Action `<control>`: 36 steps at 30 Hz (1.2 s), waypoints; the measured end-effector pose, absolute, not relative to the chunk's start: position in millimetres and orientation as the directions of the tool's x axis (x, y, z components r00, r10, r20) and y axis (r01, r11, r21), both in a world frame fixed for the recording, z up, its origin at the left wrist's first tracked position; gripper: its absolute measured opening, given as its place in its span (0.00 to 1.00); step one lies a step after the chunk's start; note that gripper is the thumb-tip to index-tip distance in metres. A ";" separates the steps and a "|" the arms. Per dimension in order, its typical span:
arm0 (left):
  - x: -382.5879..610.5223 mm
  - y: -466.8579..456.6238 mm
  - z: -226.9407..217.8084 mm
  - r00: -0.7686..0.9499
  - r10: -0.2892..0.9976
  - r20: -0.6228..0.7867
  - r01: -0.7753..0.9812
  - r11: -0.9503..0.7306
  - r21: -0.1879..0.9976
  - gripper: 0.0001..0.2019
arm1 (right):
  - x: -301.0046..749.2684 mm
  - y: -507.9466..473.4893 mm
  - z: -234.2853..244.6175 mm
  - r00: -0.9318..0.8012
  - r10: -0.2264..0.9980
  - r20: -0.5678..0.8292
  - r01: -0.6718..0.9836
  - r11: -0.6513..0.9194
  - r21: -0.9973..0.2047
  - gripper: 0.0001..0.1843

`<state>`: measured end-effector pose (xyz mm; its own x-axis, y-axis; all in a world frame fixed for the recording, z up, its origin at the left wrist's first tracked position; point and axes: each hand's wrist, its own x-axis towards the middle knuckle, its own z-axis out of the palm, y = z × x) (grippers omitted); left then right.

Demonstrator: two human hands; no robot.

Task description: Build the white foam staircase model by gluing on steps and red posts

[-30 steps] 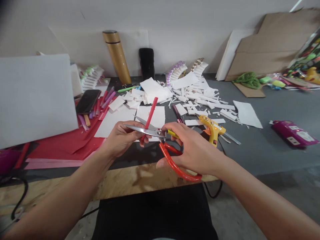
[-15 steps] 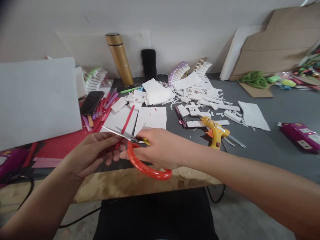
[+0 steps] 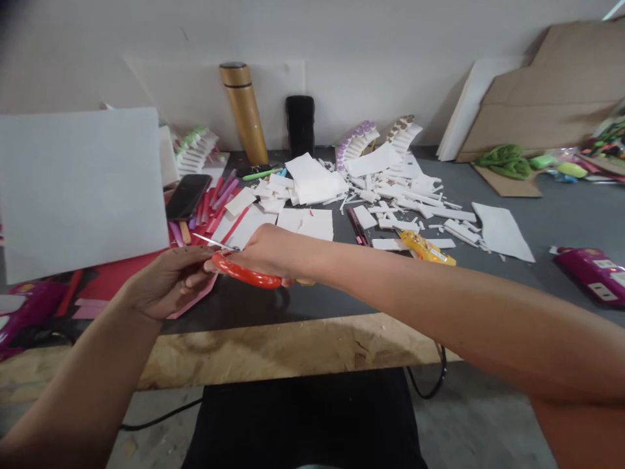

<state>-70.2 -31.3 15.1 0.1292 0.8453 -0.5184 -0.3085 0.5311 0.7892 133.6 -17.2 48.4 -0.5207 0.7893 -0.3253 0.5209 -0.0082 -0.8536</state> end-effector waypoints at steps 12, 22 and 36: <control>-68.2 -30.2 13.3 0.050 0.944 -0.327 -0.305 0.326 0.895 0.05 | 202.2 -49.8 72.8 -0.326 0.885 -0.332 0.503 -0.136 -0.854 0.27; -11.7 0.6 33.9 0.123 0.991 0.054 -0.138 -0.037 0.990 0.08 | 248.0 -66.6 24.1 0.017 0.987 -0.160 1.000 -0.017 0.007 0.19; 15.8 5.6 20.1 0.353 0.933 0.076 -0.318 0.043 0.947 0.11 | 251.3 -40.4 44.3 -0.181 0.981 -0.065 0.979 0.173 -0.105 0.24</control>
<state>15.8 5.6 20.1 0.3525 0.9327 0.0760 -0.3176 0.0429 0.9472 251.3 -40.4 44.3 -0.1807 0.9814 -0.0653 0.9792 0.1733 -0.1050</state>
